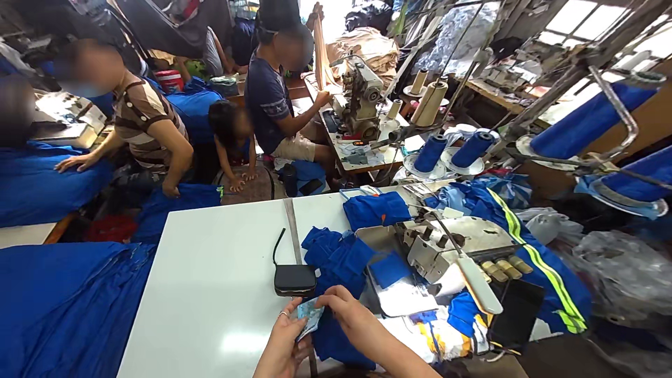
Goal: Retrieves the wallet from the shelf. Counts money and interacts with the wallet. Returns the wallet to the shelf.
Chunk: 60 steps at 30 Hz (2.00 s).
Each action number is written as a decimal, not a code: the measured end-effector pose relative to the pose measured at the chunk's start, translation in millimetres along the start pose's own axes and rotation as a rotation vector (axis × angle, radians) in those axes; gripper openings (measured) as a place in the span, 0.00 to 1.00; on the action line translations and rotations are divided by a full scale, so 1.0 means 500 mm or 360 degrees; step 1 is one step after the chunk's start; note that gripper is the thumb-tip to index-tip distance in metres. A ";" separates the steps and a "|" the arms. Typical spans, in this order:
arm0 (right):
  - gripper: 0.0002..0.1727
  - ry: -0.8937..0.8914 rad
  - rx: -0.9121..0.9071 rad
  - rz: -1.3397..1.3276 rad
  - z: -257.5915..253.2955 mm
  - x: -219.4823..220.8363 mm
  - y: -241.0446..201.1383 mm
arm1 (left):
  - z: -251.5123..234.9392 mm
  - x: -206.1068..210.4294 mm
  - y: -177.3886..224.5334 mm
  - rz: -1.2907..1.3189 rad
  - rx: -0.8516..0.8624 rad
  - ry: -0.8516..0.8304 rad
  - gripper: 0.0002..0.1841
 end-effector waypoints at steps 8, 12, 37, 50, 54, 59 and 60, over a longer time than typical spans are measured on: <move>0.08 0.0173 -0.0175 0.0346 -0.011 0.000 0.005 | -0.024 -0.027 0.015 -0.0547 0.0152 -0.0058 0.23; 0.13 0.0166 0.0321 0.0042 -0.019 -0.028 0.046 | -0.111 -0.087 0.080 -0.1848 0.1116 0.0153 0.31; 0.16 0.0547 0.0278 0.0032 -0.247 -0.033 0.038 | -0.299 -0.028 0.152 -0.1561 0.0076 0.0419 0.24; 0.18 0.0647 0.0468 0.0067 -0.240 -0.012 0.027 | -0.282 -0.015 0.155 -0.1550 0.0071 0.0526 0.24; 0.18 0.0704 0.0297 0.0124 -0.236 0.002 0.025 | -0.280 -0.010 0.155 -0.1592 0.0031 0.0494 0.29; 0.16 0.0774 0.0134 0.0190 -0.232 0.007 0.021 | -0.281 -0.010 0.154 -0.1641 0.0022 0.0466 0.33; 0.16 0.0793 0.0137 0.0197 -0.231 0.006 0.024 | -0.282 -0.011 0.152 -0.1651 0.0023 0.0461 0.34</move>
Point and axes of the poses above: each hand's wrist, its own z-axis away from the middle knuckle, its own x-axis out of the palm, y = z × x, the point moved 4 cm from there along -z, towards the middle knuckle, and after that the axes turned 7 degrees about x, right-handed, at the moved point
